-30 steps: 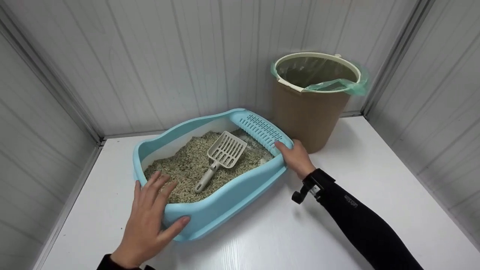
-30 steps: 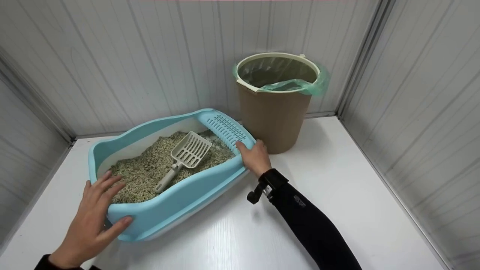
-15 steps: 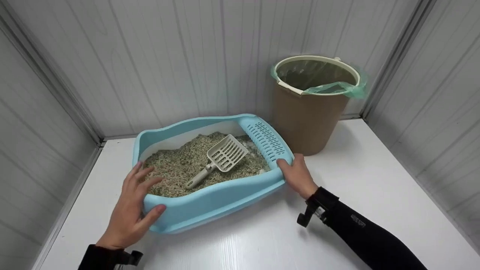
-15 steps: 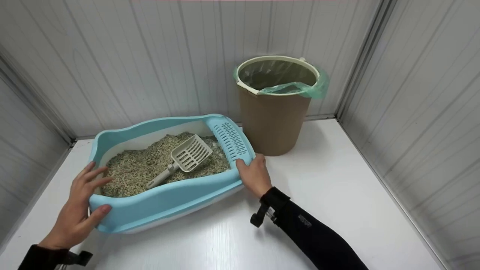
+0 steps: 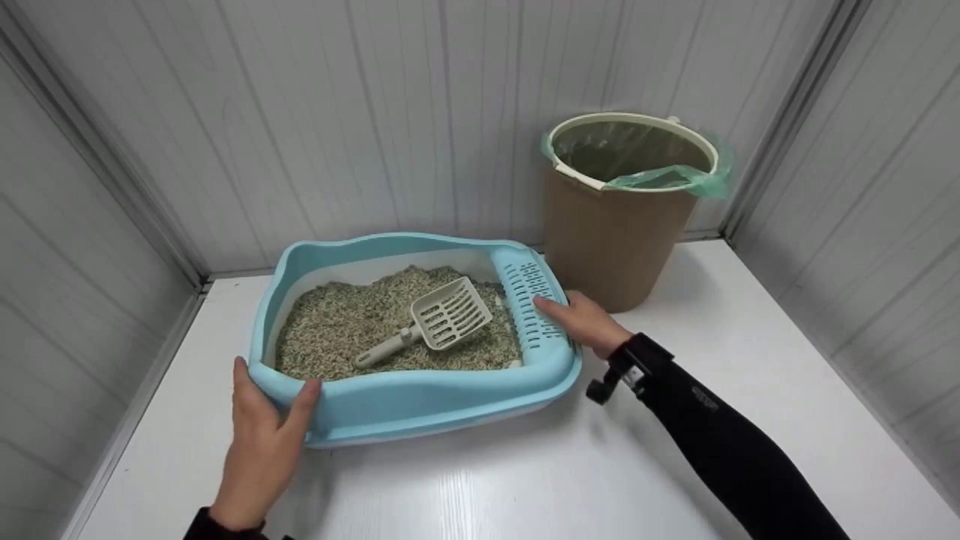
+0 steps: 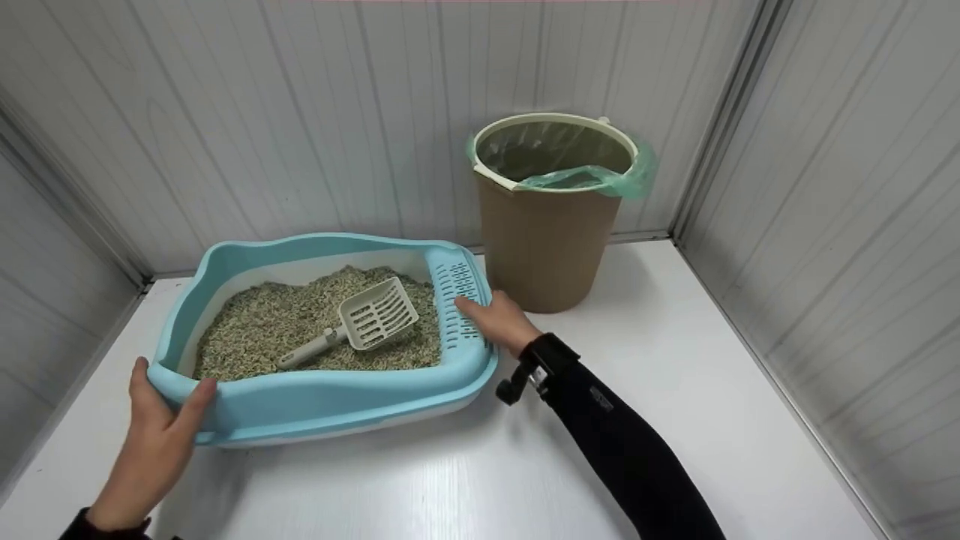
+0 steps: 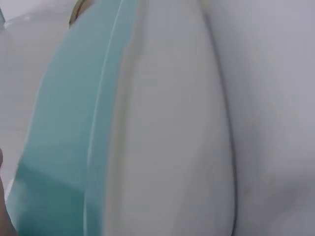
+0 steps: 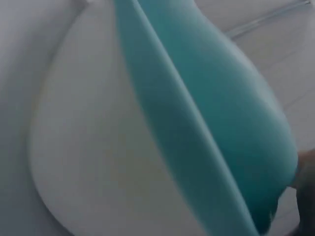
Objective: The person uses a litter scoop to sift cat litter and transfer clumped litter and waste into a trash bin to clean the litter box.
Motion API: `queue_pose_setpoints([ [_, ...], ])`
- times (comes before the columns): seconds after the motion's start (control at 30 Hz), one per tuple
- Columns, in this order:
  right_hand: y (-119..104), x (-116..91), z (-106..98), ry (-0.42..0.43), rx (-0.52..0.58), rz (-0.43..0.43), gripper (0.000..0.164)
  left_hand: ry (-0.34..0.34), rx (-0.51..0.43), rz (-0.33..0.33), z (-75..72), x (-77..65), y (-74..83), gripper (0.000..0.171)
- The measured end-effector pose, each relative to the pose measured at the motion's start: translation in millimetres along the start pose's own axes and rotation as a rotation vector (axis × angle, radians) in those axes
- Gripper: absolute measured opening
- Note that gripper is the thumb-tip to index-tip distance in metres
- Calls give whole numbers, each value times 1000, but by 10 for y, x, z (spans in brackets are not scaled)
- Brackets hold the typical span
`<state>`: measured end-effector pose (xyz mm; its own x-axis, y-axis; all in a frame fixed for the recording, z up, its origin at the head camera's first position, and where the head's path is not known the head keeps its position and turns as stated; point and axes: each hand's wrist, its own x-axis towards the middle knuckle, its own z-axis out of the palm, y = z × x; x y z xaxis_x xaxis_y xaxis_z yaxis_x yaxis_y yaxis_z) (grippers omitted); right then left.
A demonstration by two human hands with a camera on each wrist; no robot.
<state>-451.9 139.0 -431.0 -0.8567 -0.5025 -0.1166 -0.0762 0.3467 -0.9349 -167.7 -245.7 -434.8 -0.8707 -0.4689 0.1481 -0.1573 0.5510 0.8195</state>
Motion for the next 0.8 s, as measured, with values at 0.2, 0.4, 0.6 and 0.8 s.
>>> queue_pose_setpoints([
  [0.2, 33, 234, -127, -99, -90, -27, 58, 69, -83, -40, 191, -17, 66, 113],
  [0.4, 52, 13, 4, -82, -61, -42, 65, 81, -150, 45, 98, 158, -89, 104],
  [0.6, 138, -414, 295, 17, 75, -128, 55, 40, -149, 104, -103, 557, -291, 93],
  [0.8, 125, -343, 216, 117, 97, -34, 68, 49, -88, 41, -91, 671, -229, 92],
])
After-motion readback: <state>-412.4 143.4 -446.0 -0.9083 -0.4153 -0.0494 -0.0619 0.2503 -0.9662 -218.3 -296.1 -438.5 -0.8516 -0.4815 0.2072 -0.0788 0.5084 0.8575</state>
